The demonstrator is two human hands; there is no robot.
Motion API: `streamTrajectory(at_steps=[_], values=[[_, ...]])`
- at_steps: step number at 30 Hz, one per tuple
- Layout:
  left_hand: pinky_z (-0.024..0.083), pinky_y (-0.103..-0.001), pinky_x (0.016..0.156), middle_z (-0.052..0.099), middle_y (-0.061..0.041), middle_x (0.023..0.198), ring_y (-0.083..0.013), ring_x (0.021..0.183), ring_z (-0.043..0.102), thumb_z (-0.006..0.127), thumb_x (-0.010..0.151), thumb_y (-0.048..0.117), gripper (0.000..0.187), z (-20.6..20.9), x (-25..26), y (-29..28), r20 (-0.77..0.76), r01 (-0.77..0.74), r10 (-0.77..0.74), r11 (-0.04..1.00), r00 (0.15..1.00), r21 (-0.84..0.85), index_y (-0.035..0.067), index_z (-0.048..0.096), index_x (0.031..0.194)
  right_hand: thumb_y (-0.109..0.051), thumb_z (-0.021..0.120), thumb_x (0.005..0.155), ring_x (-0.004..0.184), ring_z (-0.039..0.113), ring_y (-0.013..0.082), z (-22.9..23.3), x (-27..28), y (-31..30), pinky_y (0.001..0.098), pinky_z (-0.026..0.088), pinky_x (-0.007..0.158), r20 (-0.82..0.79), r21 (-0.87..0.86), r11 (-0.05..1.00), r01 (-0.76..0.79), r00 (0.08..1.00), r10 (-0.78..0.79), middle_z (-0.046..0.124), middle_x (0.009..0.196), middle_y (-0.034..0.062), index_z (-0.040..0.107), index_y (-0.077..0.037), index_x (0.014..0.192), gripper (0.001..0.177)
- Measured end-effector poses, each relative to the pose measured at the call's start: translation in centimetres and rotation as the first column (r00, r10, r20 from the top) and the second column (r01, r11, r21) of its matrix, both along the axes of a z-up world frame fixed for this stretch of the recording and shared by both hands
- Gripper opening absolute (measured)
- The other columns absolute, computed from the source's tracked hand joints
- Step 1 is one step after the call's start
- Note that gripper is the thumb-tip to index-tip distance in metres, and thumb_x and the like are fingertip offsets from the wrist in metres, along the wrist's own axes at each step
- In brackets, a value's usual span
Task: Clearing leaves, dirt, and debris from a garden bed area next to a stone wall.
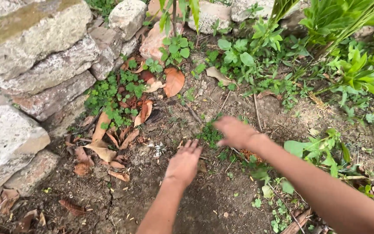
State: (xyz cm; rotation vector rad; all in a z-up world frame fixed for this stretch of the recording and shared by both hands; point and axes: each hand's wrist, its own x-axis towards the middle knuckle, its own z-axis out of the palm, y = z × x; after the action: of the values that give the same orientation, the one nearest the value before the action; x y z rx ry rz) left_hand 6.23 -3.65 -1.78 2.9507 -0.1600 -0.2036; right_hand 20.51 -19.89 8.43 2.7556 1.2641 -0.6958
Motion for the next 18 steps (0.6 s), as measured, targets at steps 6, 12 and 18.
streamTrajectory(at_steps=[6, 12, 18], values=[[0.015, -0.044, 0.125, 0.016, -0.01, 0.169, -0.0258, 0.155, 0.017, 0.063, 0.09, 0.004, 0.075, 1.6, 0.6, -3.1, -0.298, -0.158, 0.132, 0.985, 0.945, -0.065, 0.01, 0.03, 0.157, -0.019, 0.081, 0.076, 0.149, 0.027, 0.0481, -6.3, -4.0, -0.1, 0.0576, 0.026, 0.117, 0.18, 0.192, 0.978, -0.086, 0.982, 0.051, 0.038, 0.155, 0.0228, 0.044, -0.006, 0.15, 0.084], [0.026, -0.042, 0.125, 0.033, -0.004, 0.164, -0.0222, 0.151, 0.035, 0.068, 0.088, 0.011, 0.067, 4.6, 0.7, -3.6, -0.258, -0.208, 0.186, 0.976, 0.948, -0.061, 0.013, 0.043, 0.15, -0.011, 0.066, 0.088, 0.128, 0.057, 0.0249, -6.6, -1.7, -1.1, 0.038, 0.05, 0.108, 0.127, 0.234, 0.971, 0.052, 0.988, -0.084, 0.062, 0.128, 0.0034, 0.065, -0.015, 0.127, 0.039], [0.036, -0.039, 0.12, 0.033, -0.006, 0.164, -0.0263, 0.15, 0.036, 0.072, 0.079, 0.001, 0.064, 8.8, 1.8, -4.4, -0.22, -0.332, 0.313, 0.942, 0.924, -0.053, 0.011, 0.051, 0.138, -0.049, 0.057, 0.099, 0.123, 0.056, 0.0319, -1.6, -1.6, 2.6, 0.0477, 0.049, 0.101, 0.056, 0.095, 0.96, 0.264, 0.961, -0.27, 0.059, 0.126, 0.0151, 0.054, -0.004, 0.126, 0.052]])
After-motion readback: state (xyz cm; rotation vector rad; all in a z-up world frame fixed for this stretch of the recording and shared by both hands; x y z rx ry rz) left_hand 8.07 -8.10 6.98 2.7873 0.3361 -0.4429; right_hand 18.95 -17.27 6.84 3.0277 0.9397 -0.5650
